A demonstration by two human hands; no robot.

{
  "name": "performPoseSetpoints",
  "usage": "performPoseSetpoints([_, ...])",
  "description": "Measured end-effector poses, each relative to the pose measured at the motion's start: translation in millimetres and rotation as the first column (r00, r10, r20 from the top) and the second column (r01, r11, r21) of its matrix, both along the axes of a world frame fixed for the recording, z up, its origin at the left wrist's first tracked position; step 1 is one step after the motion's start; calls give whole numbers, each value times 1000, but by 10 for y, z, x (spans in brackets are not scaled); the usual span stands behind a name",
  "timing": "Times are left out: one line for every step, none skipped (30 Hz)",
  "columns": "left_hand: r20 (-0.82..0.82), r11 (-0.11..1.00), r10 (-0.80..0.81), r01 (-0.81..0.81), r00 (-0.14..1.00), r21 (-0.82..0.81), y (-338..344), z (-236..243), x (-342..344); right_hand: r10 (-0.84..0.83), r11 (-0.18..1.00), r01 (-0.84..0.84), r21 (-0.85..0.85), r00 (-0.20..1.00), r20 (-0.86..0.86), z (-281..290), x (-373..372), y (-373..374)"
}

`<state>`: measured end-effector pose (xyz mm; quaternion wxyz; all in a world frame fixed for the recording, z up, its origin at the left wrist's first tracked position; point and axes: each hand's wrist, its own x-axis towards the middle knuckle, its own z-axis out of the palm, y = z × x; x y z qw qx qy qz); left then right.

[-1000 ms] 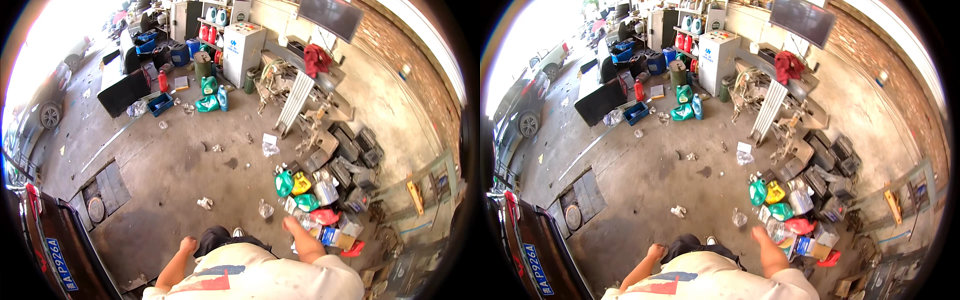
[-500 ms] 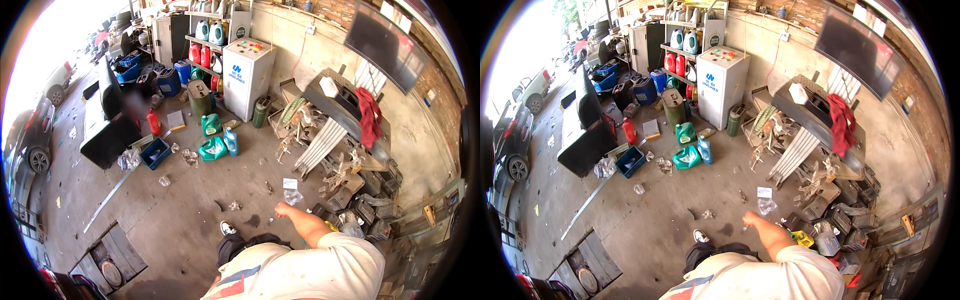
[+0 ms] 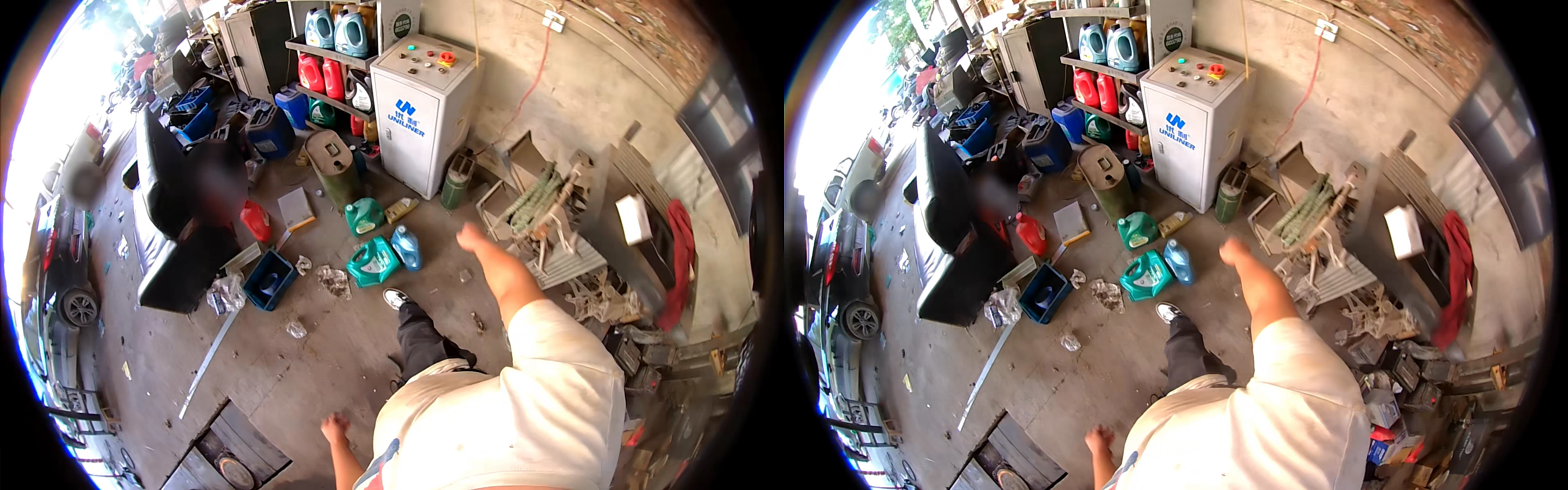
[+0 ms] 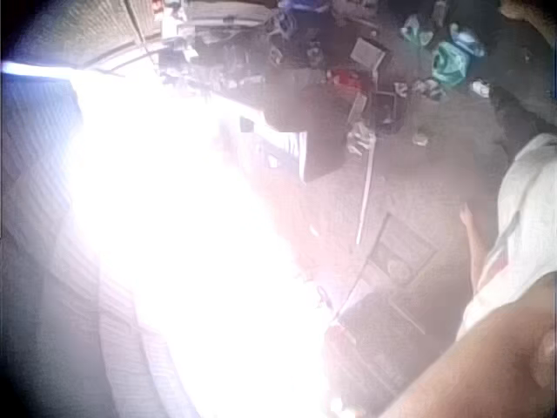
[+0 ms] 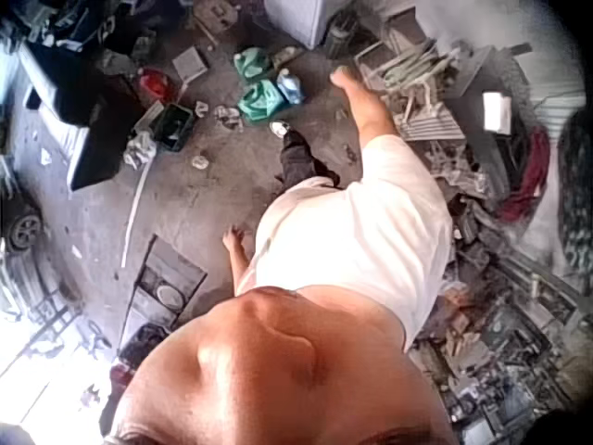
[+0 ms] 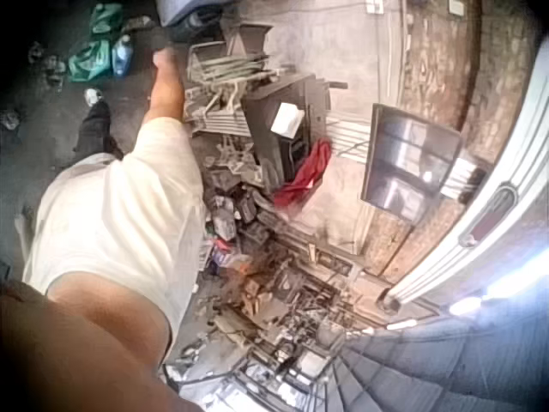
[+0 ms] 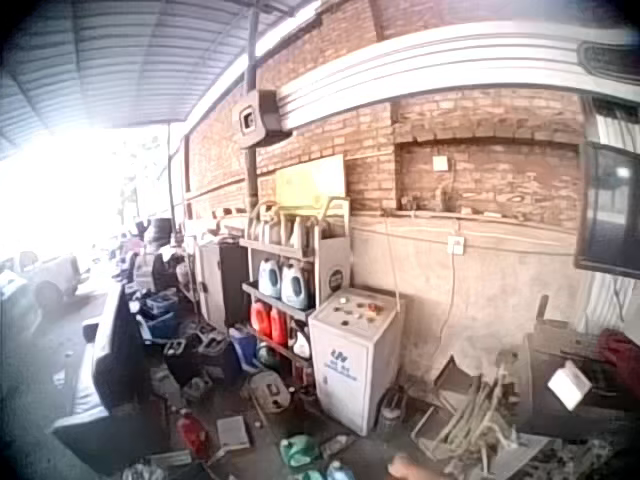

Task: The person retrieves a pair of scissors from a shelf and walks to a car with its hood open. They use the scissors to cut a wire near the headlight assembly, then strip the wire ends and twist them together. The person then connects the wires to a component under the hood and secures them.

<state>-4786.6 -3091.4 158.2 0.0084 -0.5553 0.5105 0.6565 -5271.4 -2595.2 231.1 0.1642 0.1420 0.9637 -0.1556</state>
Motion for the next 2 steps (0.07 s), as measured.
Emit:
performPoseSetpoints([-11,997,-74,74,997,16,7,-243,103,-25,999,17,-50,989,-147,25,-584,144])
performPoseSetpoints([-1,997,-67,67,998,25,-46,-232,-246,-13,1000,10,-16,977,-213,233,-1146,76])
